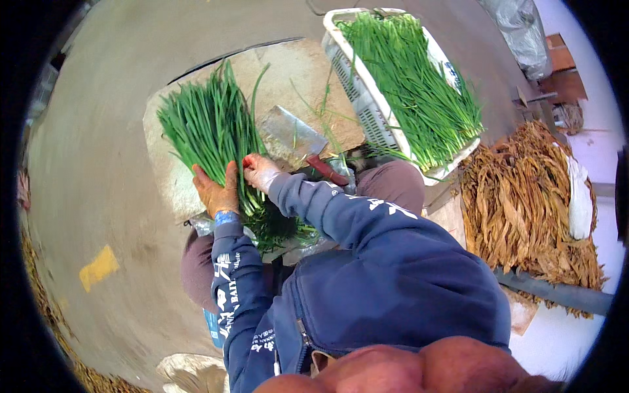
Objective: The person gathers green onions from a white basket, aligns them into a neat bunch, and ties them with a red rubber band. The person then places the tied bundle onto a wooden board and repeats the process with additional bunches.
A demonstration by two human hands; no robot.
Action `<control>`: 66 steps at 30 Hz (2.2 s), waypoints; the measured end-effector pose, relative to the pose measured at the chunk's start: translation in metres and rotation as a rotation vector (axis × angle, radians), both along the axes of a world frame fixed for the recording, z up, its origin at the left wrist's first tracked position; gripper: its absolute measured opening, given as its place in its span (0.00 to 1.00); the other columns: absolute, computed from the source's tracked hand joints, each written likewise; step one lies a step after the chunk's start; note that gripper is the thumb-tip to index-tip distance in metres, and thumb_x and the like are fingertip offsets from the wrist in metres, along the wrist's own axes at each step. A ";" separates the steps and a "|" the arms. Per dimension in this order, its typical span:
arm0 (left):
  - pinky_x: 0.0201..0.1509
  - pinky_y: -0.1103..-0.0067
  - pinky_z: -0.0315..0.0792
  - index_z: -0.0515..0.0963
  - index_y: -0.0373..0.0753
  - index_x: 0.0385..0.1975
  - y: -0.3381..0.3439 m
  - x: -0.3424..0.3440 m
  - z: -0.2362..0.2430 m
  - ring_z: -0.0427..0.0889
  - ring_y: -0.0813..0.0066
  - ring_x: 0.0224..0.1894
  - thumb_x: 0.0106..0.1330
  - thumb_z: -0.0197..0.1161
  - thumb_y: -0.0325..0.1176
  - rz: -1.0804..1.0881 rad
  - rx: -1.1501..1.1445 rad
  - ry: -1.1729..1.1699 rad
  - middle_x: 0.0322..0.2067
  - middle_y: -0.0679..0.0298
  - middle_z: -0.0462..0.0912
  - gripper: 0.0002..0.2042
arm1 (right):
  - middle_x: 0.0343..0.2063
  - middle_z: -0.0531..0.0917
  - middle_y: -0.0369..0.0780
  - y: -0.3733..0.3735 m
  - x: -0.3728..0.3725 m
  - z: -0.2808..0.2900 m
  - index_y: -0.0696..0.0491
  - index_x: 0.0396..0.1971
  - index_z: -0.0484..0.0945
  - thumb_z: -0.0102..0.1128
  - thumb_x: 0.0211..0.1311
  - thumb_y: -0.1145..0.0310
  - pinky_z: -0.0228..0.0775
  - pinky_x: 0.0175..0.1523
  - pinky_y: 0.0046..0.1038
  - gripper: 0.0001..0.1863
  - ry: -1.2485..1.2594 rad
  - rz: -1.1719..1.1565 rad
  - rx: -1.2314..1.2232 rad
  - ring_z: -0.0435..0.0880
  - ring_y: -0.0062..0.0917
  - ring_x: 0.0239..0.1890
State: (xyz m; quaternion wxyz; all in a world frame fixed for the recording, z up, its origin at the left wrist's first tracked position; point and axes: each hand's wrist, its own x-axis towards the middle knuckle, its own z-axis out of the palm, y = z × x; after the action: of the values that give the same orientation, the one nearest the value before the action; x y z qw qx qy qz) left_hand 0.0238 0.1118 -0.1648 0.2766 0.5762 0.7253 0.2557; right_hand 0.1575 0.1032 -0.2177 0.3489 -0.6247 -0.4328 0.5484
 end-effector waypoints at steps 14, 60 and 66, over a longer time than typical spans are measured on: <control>0.68 0.66 0.50 0.48 0.34 0.66 -0.003 0.006 0.004 0.52 0.47 0.67 0.53 0.63 0.58 -0.006 0.025 0.077 0.64 0.41 0.53 0.48 | 0.33 0.82 0.40 0.105 0.271 0.103 0.57 0.37 0.77 0.62 0.54 0.75 0.74 0.47 0.28 0.10 0.599 -0.458 0.519 0.80 0.25 0.38; 0.69 0.69 0.46 0.50 0.29 0.65 0.000 0.001 -0.005 0.52 0.53 0.67 0.56 0.64 0.53 -0.056 0.100 -0.026 0.64 0.45 0.54 0.45 | 0.45 0.77 0.40 0.074 0.475 0.156 0.48 0.65 0.53 0.69 0.44 0.81 0.71 0.50 0.24 0.47 -0.100 -0.723 0.635 0.78 0.25 0.43; 0.68 0.67 0.49 0.52 0.32 0.65 0.001 -0.009 0.007 0.52 0.51 0.67 0.56 0.64 0.53 -0.068 0.044 0.075 0.63 0.41 0.54 0.44 | 0.46 0.79 0.37 0.012 0.424 0.198 0.50 0.61 0.64 0.67 0.45 0.84 0.71 0.50 0.22 0.39 -0.171 -0.626 0.634 0.78 0.21 0.42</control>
State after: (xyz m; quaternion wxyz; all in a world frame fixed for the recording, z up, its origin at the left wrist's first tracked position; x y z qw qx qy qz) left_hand 0.0143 0.1129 -0.1577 0.2451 0.6155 0.7095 0.2403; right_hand 0.5819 0.1147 -0.0197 0.6347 -0.6310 -0.3971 0.2034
